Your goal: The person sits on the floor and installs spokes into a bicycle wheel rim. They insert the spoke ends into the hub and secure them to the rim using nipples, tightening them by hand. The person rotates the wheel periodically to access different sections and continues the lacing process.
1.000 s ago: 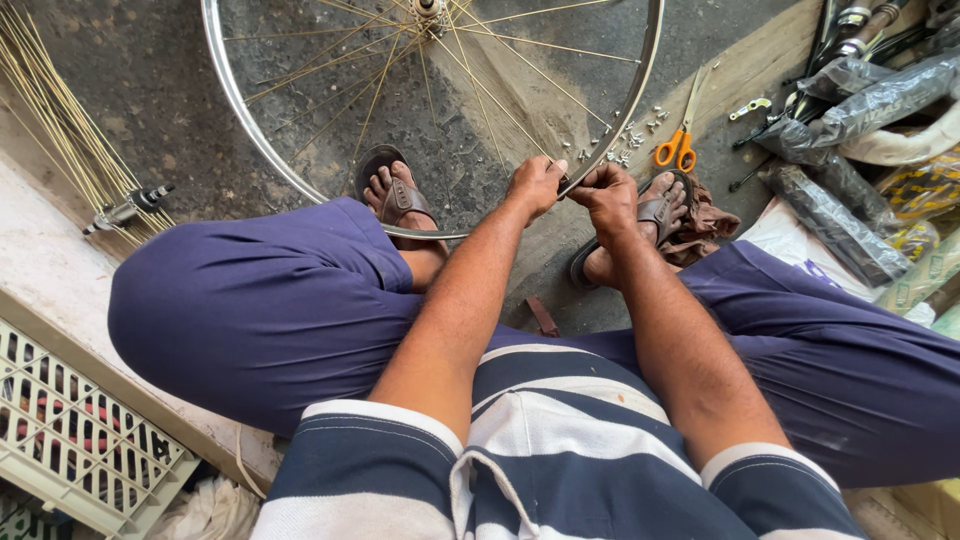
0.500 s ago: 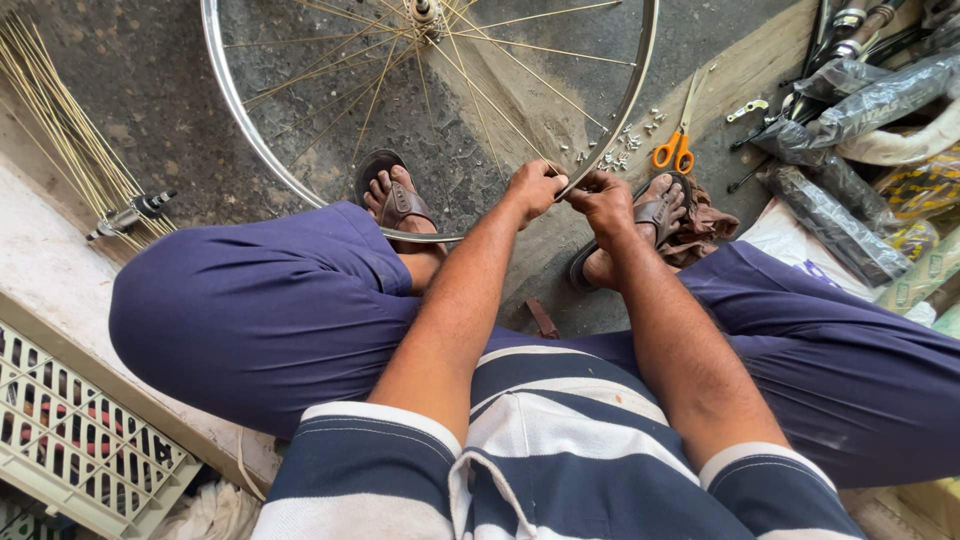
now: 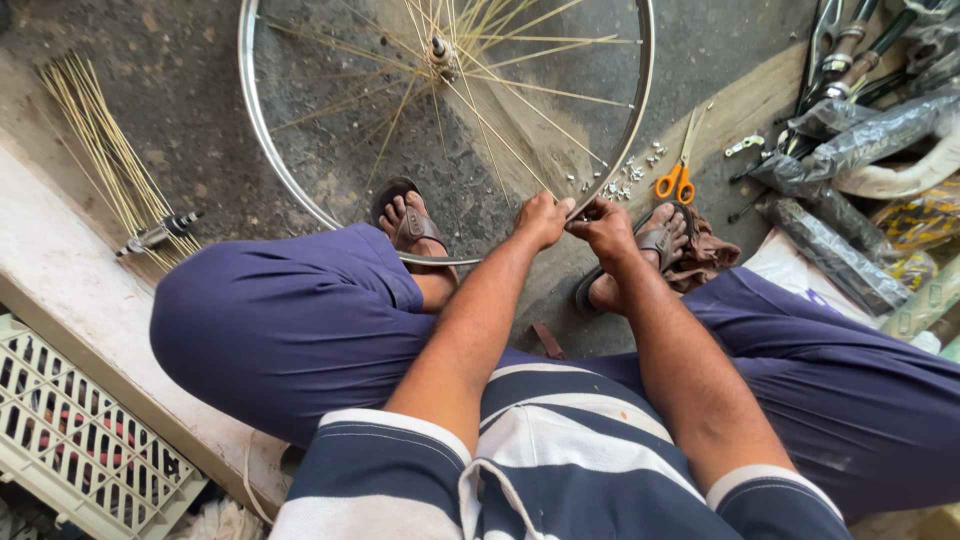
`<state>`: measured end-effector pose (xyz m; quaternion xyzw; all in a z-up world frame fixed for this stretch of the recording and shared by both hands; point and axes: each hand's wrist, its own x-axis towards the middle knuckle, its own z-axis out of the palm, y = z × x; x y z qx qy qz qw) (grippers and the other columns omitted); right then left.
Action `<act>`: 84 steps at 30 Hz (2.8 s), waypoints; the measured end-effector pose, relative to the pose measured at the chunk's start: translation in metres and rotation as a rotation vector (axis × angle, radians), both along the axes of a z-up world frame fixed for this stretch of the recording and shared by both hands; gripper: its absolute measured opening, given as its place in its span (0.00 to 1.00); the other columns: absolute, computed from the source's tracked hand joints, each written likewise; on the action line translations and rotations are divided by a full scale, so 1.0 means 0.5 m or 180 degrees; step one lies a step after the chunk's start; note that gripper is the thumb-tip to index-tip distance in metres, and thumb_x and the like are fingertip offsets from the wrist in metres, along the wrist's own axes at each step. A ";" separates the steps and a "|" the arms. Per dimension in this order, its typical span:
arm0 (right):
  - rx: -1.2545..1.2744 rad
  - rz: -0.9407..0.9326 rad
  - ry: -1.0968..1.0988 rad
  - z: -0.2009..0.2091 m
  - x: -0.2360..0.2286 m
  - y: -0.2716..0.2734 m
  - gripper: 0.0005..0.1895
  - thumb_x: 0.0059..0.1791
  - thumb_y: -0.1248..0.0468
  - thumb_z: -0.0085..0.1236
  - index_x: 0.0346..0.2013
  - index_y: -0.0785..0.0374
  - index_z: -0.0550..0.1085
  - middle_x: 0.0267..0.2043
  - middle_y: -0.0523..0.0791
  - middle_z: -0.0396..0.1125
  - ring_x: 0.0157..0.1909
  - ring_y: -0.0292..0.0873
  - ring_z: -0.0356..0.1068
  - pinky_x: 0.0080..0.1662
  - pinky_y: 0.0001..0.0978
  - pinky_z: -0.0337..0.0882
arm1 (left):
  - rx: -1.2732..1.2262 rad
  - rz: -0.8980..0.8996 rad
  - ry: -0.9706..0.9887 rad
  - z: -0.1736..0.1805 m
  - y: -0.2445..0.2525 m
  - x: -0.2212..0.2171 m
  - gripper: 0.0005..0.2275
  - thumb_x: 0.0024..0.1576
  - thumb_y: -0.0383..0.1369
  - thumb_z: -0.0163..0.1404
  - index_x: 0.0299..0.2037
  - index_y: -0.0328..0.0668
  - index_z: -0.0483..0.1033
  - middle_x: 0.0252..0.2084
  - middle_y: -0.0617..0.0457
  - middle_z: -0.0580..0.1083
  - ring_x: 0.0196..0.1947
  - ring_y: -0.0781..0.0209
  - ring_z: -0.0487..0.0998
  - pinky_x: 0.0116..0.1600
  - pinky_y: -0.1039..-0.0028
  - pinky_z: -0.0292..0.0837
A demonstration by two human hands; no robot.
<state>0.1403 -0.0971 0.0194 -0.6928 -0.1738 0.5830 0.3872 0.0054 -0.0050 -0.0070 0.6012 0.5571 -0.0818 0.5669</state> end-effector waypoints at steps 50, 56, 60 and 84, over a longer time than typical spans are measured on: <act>-0.0836 0.0335 -0.0827 0.074 0.009 0.022 0.10 0.50 0.66 0.64 0.43 0.69 0.81 0.30 0.45 0.74 0.29 0.36 0.70 0.33 0.28 0.72 | -0.1242 0.0273 -0.0401 0.104 0.040 -0.017 0.18 0.60 0.41 0.47 0.57 0.42 0.73 0.50 0.46 0.80 0.46 0.55 0.83 0.50 0.67 0.79; -0.0869 0.0392 -0.0777 0.080 0.009 0.026 0.10 0.50 0.65 0.63 0.43 0.68 0.81 0.31 0.45 0.74 0.29 0.36 0.71 0.34 0.28 0.73 | -0.1294 0.0412 -0.0557 0.096 0.037 -0.017 0.16 0.61 0.39 0.52 0.57 0.41 0.72 0.47 0.49 0.78 0.40 0.59 0.80 0.45 0.71 0.78; -0.0825 0.0451 -0.0830 0.087 0.008 0.026 0.10 0.50 0.66 0.64 0.43 0.68 0.81 0.30 0.45 0.74 0.29 0.36 0.70 0.33 0.29 0.72 | -0.1159 0.0201 -0.0222 0.102 0.042 -0.017 0.18 0.63 0.43 0.51 0.55 0.39 0.71 0.43 0.47 0.79 0.39 0.59 0.81 0.44 0.69 0.76; -0.0726 0.0572 -0.0743 0.073 0.002 0.028 0.08 0.47 0.71 0.62 0.40 0.71 0.81 0.27 0.46 0.72 0.27 0.36 0.69 0.32 0.29 0.70 | -0.0707 0.0354 -0.0399 0.037 0.016 -0.011 0.17 0.58 0.45 0.53 0.48 0.41 0.78 0.44 0.45 0.81 0.43 0.50 0.83 0.49 0.60 0.79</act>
